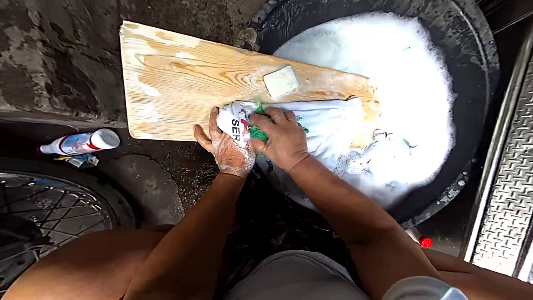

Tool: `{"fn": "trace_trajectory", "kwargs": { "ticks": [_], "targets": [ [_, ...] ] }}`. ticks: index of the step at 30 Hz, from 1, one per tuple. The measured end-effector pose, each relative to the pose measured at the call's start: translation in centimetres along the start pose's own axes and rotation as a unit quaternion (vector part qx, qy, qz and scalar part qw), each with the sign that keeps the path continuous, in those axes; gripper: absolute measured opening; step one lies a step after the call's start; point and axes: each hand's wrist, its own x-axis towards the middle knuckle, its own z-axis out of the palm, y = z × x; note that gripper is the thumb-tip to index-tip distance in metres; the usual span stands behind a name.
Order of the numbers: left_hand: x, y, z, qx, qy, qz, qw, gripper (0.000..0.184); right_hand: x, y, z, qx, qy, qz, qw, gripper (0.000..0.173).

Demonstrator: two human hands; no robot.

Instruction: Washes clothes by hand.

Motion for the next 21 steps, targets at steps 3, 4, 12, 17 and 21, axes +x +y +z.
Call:
{"fn": "trace_trajectory", "kwargs": {
  "ticks": [3, 4, 12, 17, 21],
  "targets": [
    [-0.4, -0.4, 0.4, -0.038, 0.031, 0.027, 0.998, 0.040, -0.2, 6.6, -2.2, -0.058, -0.005, 0.060, 0.997, 0.035],
    [-0.5, -0.5, 0.4, -0.032, 0.023, 0.027, 0.999, 0.040, -0.6, 9.7, -4.3, -0.087, -0.013, 0.133, 0.987, 0.036],
    [0.0, -0.2, 0.0, -0.009, -0.031, 0.012, 0.999, 0.046, 2.0, 2.7, -2.3, 0.001, -0.002, 0.167, 0.986, 0.035],
    [-0.3, -0.2, -0.2, -0.010, -0.049, 0.014, 0.999, 0.047, 2.4, 5.4, -2.9, -0.047, -0.049, 0.170, 0.983, 0.041],
    [0.0, -0.3, -0.1, -0.013, -0.055, 0.012, 0.998, 0.050, 6.0, 9.4, -7.2, -0.104, 0.002, 0.291, 0.951, 0.042]
  ]
}}
